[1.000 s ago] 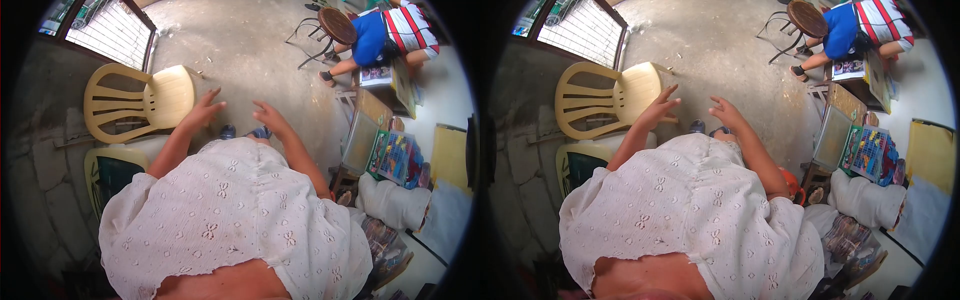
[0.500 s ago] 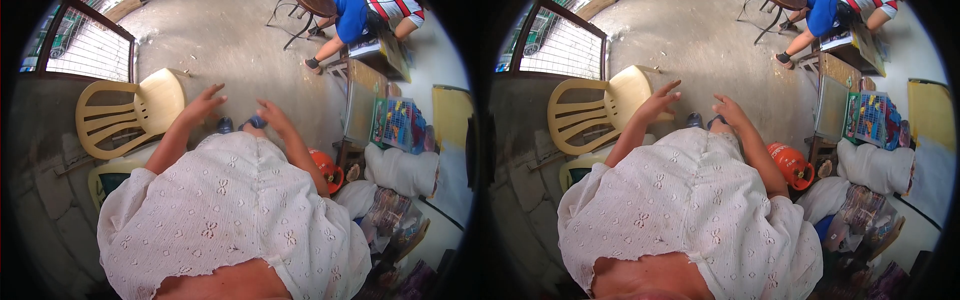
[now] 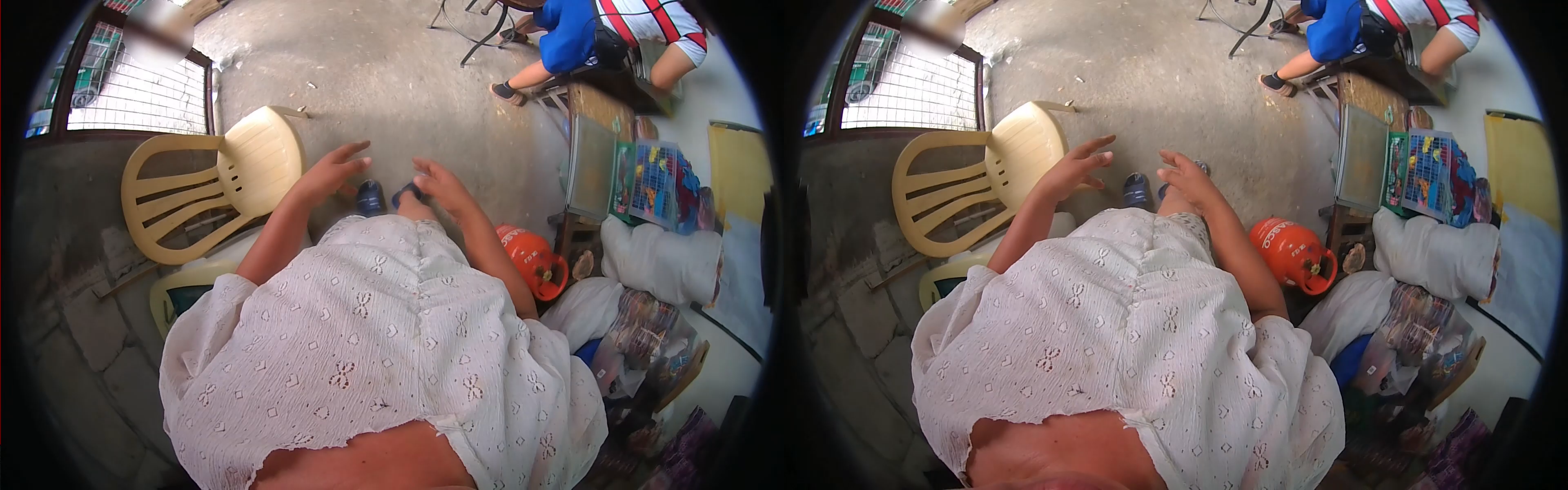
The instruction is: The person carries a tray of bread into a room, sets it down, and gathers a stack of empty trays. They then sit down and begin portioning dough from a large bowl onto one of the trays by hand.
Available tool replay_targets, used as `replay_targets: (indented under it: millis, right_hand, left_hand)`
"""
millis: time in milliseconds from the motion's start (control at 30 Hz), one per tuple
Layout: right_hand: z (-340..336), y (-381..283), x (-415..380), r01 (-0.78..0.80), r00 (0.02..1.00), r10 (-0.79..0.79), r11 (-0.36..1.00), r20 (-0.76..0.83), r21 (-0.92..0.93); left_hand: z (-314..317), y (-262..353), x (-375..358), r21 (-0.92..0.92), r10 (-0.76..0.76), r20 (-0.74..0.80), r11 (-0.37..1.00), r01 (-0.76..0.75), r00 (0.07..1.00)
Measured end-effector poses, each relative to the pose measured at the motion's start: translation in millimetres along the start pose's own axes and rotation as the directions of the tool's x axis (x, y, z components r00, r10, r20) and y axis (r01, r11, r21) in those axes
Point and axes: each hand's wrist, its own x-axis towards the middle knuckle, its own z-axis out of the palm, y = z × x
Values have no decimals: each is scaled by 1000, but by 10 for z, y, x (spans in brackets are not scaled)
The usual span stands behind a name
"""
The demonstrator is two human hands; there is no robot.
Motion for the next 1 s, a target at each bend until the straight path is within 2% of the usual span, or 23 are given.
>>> replay_targets:
  millis: [167,433,600,667,800,833,867,1000]
  right_hand:
    - [0,7,-55,16,1000,-16,1000,14,2]
    - [-30,77,-218,1,999,3,997,-50,83]
    - [-55,136,-341,13,990,0,996,-141,93]
    - [-87,221,-377,80,990,-66,991,-124,109]
    - [-186,332,-486,96,965,-53,983,-258,156]
    - [-228,390,-509,138,958,-98,981,-269,134]
    - [-258,463,-564,179,949,-142,978,-281,109]
    - [-325,649,-988,191,885,-107,971,-453,145]
  left_hand:
    - [14,26,8,11,10,28,1000,-10,1000]
    - [69,-29,85,18,7,65,1000,-8,998]
    - [165,40,132,105,-37,108,994,26,994]
    - [221,88,169,149,-35,148,989,12,988]
    - [413,192,277,202,-81,191,978,41,978]
    - [475,207,320,215,-88,181,975,48,979]
    - [539,215,367,254,-102,220,966,44,970]
    - [971,301,516,418,-203,310,907,59,929]
